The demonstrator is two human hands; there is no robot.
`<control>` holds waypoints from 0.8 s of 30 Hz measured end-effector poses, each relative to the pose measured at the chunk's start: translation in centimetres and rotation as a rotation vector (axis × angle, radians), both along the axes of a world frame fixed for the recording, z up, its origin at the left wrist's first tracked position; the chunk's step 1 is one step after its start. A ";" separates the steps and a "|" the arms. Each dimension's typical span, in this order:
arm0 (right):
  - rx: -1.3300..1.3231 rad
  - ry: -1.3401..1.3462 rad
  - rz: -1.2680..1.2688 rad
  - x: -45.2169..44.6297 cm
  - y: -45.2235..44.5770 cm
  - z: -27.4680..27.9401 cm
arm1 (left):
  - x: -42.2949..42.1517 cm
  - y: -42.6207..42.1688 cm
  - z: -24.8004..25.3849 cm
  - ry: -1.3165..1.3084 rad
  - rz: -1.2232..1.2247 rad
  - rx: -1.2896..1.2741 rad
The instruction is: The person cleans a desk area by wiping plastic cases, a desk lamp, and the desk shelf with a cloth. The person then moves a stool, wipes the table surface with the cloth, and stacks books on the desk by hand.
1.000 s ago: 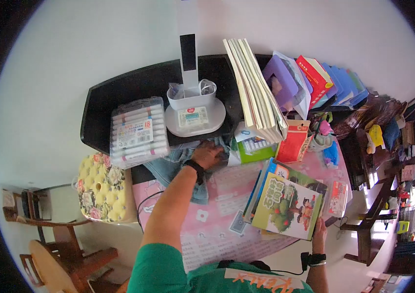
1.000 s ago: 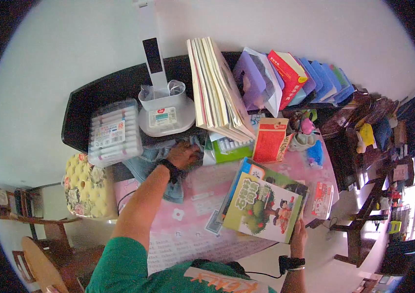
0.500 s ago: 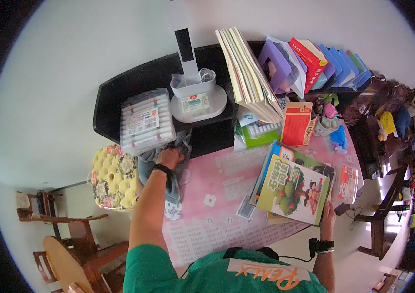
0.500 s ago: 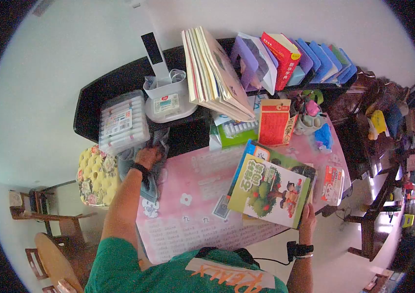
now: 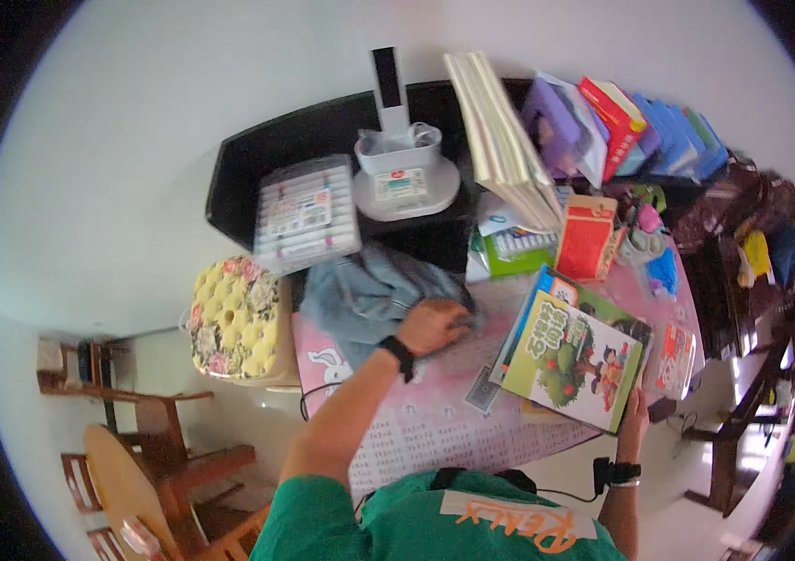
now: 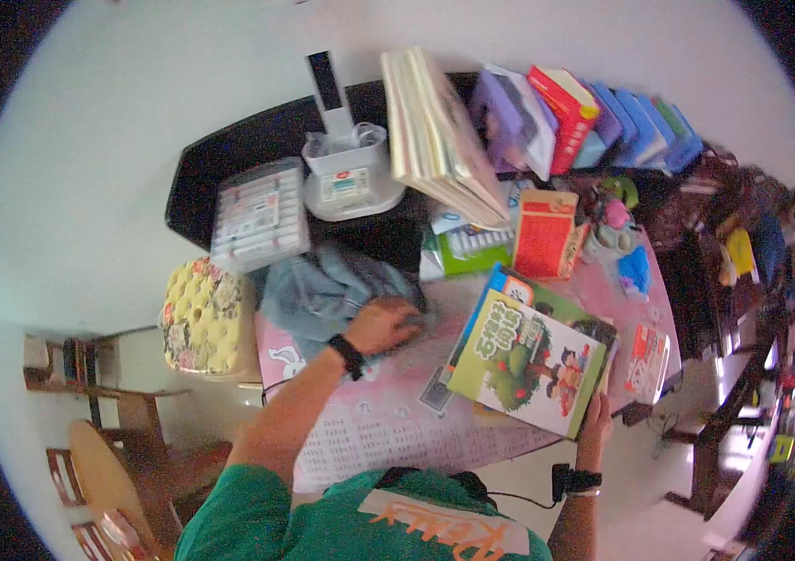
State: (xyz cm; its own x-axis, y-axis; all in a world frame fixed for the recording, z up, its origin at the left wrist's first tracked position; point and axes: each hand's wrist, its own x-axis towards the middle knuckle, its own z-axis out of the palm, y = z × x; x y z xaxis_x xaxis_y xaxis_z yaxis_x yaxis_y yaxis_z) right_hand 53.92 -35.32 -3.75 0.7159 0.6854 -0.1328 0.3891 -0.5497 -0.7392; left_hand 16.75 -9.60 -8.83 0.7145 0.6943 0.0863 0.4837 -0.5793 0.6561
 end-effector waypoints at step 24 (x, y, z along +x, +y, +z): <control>-0.075 -0.170 0.133 2.6 -0.6 -1.6 | -22.6 -9.1 5.6 0.326 1.124 0.443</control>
